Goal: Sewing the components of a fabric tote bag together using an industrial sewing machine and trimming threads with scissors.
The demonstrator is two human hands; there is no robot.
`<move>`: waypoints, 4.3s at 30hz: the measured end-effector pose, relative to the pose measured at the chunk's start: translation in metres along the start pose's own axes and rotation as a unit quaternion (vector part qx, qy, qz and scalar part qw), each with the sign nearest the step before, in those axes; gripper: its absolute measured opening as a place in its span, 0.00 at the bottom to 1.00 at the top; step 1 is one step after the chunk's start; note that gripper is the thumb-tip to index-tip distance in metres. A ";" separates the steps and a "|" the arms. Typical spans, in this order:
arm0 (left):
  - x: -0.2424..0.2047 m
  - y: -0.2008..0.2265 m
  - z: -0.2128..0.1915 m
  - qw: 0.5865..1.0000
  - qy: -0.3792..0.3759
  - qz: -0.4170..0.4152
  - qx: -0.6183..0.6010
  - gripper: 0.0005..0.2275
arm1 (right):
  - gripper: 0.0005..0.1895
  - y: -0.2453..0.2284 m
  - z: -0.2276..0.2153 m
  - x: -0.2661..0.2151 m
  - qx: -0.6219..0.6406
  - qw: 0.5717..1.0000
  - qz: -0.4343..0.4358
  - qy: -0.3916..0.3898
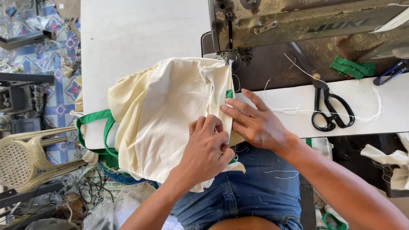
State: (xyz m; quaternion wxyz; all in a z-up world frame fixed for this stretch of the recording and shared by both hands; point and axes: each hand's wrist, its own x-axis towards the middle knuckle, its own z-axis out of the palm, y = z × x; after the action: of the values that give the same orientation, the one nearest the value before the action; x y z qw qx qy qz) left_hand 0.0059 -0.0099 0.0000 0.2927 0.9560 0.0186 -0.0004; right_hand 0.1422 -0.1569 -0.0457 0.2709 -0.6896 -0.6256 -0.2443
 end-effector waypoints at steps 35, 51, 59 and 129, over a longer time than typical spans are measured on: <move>0.077 -0.094 0.012 0.948 0.138 0.267 0.104 0.10 | 0.09 -0.005 -0.001 -0.028 0.088 0.990 0.047 -0.099; 0.074 -0.103 0.011 0.962 0.067 0.239 0.114 0.19 | 0.08 0.001 -0.001 -0.028 0.086 0.988 0.026 -0.128; 0.090 -0.094 0.002 0.973 -0.011 0.133 0.187 0.34 | 0.06 0.003 -0.002 -0.023 0.122 0.983 0.052 -0.126; 0.141 -0.081 -0.055 0.976 -0.132 -0.072 0.157 0.13 | 0.01 -0.007 0.000 -0.024 0.127 0.979 0.104 -0.125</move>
State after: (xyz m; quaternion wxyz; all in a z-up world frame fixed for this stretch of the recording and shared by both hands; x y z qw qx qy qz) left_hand 0.1438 0.0930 -0.0016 0.1384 0.9777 0.0489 -0.1502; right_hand 0.1329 -0.1736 -0.0610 0.3000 -0.7357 -0.6056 -0.0456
